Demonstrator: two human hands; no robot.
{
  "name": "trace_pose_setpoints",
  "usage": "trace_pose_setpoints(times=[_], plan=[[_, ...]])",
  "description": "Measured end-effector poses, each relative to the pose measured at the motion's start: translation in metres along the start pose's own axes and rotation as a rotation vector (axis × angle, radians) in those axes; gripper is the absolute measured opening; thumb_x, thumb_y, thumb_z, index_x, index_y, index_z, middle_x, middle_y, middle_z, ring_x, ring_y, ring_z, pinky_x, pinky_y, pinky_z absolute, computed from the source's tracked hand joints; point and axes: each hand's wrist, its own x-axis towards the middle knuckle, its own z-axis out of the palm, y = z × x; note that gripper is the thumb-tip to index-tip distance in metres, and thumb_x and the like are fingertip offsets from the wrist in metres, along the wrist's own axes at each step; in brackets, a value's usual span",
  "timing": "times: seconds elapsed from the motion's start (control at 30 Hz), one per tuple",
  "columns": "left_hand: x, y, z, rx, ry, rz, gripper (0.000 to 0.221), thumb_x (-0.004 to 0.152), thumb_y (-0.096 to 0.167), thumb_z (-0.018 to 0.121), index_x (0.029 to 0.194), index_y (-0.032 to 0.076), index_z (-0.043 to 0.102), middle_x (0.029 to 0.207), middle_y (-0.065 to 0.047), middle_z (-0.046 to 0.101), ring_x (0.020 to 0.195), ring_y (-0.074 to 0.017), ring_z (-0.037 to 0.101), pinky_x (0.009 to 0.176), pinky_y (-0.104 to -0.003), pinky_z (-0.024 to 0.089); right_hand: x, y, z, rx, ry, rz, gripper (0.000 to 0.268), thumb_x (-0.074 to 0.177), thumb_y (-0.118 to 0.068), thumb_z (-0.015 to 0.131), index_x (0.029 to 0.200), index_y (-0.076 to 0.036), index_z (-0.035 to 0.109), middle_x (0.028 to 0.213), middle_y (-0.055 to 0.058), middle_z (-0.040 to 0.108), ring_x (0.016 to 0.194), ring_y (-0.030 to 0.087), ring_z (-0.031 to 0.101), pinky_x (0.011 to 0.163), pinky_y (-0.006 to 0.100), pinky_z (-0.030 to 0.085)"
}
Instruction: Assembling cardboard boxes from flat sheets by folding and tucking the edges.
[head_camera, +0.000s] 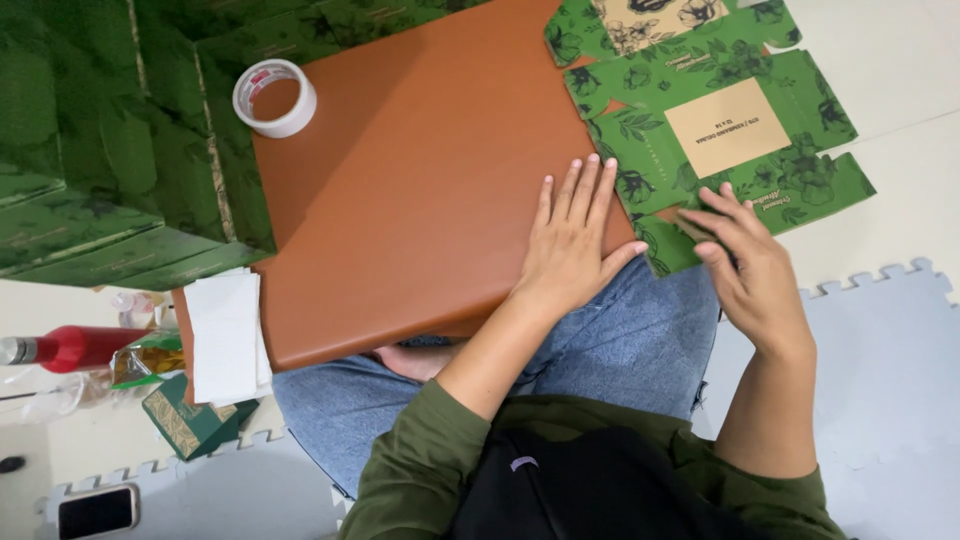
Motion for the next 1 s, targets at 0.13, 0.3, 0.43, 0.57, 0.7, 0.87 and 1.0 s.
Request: trace_pose_setpoints(times=[0.13,0.3,0.43,0.57,0.7,0.87,1.0], plan=[[0.0,-0.001,0.003,-0.01,0.02,-0.015,0.098,0.094,0.065,0.051,0.159,0.0,0.018,0.166,-0.024,0.024,0.157,-0.0358,0.02,0.129,-0.055,0.012,-0.007,0.0,-0.003,-0.161,0.044,-0.005,0.04,0.095,-0.018,0.068,0.128,0.004,0.066,0.145,0.021,0.059,0.135,0.036,0.054,0.104,0.044,0.045],[0.0,-0.002,0.005,0.017,-0.012,0.008,0.095,0.096,0.065,0.04,0.158,-0.003,0.017,0.165,-0.026,0.024,0.156,-0.0383,0.018,0.128,-0.055,0.011,-0.01,0.006,-0.005,-0.446,0.239,-0.136,0.04,0.087,0.018,0.065,0.124,0.007,0.074,0.131,0.021,0.073,0.128,0.033,0.066,0.114,0.042,0.049],[-0.001,-0.003,0.006,0.051,0.024,-0.003,0.097,0.096,0.068,0.036,0.159,-0.003,0.016,0.164,-0.026,0.027,0.156,-0.0377,0.023,0.128,-0.055,0.014,0.007,0.017,-0.014,-0.553,0.404,-0.282,0.044,0.092,0.026,0.059,0.128,0.009,0.078,0.129,0.022,0.078,0.13,0.036,0.071,0.116,0.044,0.052],[-0.001,-0.004,0.011,0.033,0.048,-0.001,0.098,0.095,0.068,0.036,0.159,-0.003,0.014,0.164,-0.026,0.027,0.156,-0.0373,0.023,0.128,-0.054,0.013,0.027,0.003,-0.033,-0.624,0.662,-0.481,0.042,0.095,0.027,0.056,0.131,0.016,0.075,0.128,0.032,0.077,0.118,0.042,0.077,0.104,0.045,0.062],[-0.003,-0.002,0.014,-0.077,0.173,-0.031,0.108,0.086,0.072,0.047,0.165,0.009,0.009,0.167,-0.019,0.026,0.156,-0.0356,0.029,0.13,-0.056,0.023,0.029,-0.013,-0.037,-0.357,0.749,-0.475,0.038,0.099,0.027,0.053,0.133,0.025,0.069,0.124,0.039,0.072,0.111,0.05,0.075,0.098,0.051,0.062],[-0.024,-0.001,-0.026,-0.32,0.35,0.058,0.107,0.084,0.071,0.056,0.166,0.017,0.012,0.172,-0.017,0.01,0.161,-0.0422,0.012,0.131,-0.06,0.018,0.026,-0.01,-0.029,-0.107,0.835,-0.329,0.018,0.12,0.011,0.059,0.127,0.02,0.073,0.11,0.035,0.075,0.102,0.046,0.077,0.089,0.049,0.065],[-0.062,-0.011,-0.065,-0.431,0.404,0.037,0.106,0.075,0.069,0.07,0.161,0.024,0.028,0.167,-0.022,0.017,0.158,-0.0513,0.011,0.128,-0.064,0.019,0.045,0.013,0.001,0.151,0.693,-0.087,0.015,0.13,-0.008,0.066,0.122,0.003,0.073,0.102,0.022,0.075,0.086,0.025,0.074,0.062,0.032,0.05]])
